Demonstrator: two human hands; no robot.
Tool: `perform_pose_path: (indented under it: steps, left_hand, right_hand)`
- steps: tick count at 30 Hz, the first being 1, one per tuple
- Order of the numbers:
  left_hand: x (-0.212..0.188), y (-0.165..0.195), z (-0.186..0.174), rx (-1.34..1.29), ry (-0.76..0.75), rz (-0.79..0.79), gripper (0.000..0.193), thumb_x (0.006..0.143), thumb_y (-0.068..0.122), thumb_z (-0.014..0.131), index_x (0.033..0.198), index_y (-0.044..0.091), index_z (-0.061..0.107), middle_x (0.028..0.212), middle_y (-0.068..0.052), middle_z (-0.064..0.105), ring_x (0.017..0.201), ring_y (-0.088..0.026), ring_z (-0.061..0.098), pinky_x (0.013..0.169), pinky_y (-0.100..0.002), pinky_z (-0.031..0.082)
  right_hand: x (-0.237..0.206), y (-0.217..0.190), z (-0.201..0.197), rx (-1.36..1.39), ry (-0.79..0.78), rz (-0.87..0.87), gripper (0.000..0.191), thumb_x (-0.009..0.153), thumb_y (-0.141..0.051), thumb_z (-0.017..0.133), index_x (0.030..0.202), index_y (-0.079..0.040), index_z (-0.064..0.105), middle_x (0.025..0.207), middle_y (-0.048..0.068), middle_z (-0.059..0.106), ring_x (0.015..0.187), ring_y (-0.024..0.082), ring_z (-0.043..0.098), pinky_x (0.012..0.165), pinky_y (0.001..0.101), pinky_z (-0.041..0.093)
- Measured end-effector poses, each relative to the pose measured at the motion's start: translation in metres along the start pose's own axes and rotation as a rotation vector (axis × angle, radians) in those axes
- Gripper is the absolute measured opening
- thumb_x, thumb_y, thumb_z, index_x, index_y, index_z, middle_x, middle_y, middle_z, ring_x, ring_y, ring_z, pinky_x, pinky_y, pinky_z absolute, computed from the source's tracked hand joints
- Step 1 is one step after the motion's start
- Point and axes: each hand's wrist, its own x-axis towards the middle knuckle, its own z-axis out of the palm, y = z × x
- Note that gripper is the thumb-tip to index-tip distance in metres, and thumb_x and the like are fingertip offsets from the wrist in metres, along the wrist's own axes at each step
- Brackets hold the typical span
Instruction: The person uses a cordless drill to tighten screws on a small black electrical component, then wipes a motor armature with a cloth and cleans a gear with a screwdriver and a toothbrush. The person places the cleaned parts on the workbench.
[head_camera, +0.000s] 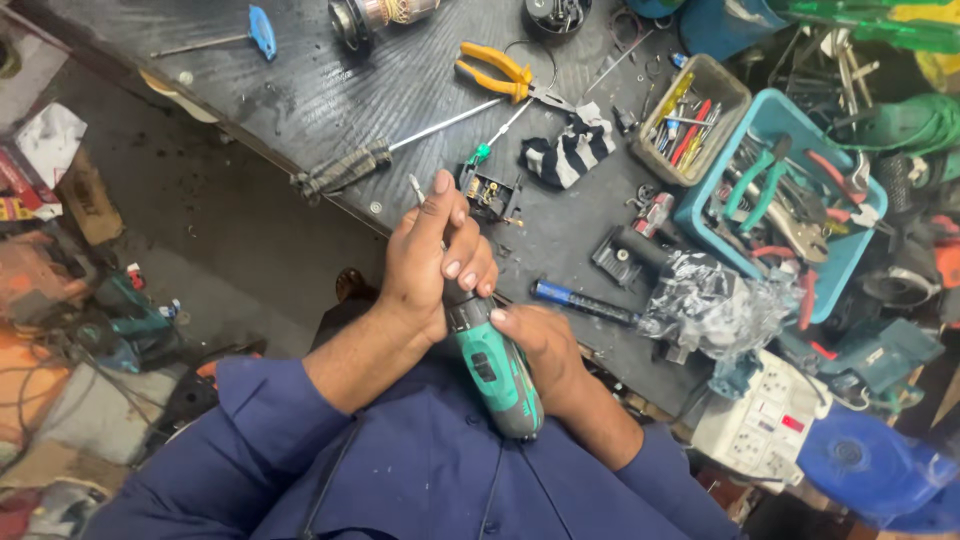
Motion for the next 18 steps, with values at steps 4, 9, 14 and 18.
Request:
perform_pose_path:
  steps: [4,9,14,18]
  left_hand:
    - [0.018,0.032,-0.015,-0.038,-0.109,-0.058,0.042,0.107,0.051,0.051,0.096,0.011,0.046,0.053,0.003,0.033,0.043,-0.012,0.039,0.045,-0.033,0.043]
    - [0.049,0.061,-0.039,-0.042,-0.268,-0.234,0.050,0.108,0.054,0.048,0.118,0.005,0.052,0.066,-0.002,0.052,0.059,-0.015,0.057,0.063,-0.036,0.054]
    - [0.082,0.094,-0.063,1.123,-0.531,0.256,0.065,0.091,0.048,0.072,0.138,0.008,0.052,0.135,-0.014,0.059,0.129,-0.030,0.057,0.113,-0.041,0.044]
    - [0.099,0.090,-0.078,1.439,-0.594,0.491,0.082,0.076,0.034,0.091,0.141,0.006,0.051,0.146,-0.016,0.053,0.137,-0.037,0.050,0.117,-0.044,0.040]
  right_hand:
    - [0.023,0.001,0.034,0.062,0.076,0.086,0.071,0.092,-0.010,0.080,0.147,-0.010,0.036,0.090,0.009,0.064,0.074,0.028,0.065,0.068,0.0391,0.051]
    - [0.045,-0.011,0.065,0.130,0.207,0.330,0.075,0.089,-0.010,0.079,0.149,-0.006,0.035,0.099,0.008,0.068,0.079,0.021,0.066,0.077,0.0331,0.051]
    - [0.063,-0.037,0.026,0.127,0.332,0.659,0.080,0.085,-0.009,0.079,0.151,-0.001,0.034,0.109,0.007,0.071,0.085,0.014,0.068,0.086,0.0271,0.052]
    - [0.089,-0.054,-0.047,-0.035,0.158,0.781,0.082,0.081,-0.006,0.078,0.152,0.001,0.037,0.119,0.008,0.071,0.092,0.011,0.068,0.091,0.0245,0.051]
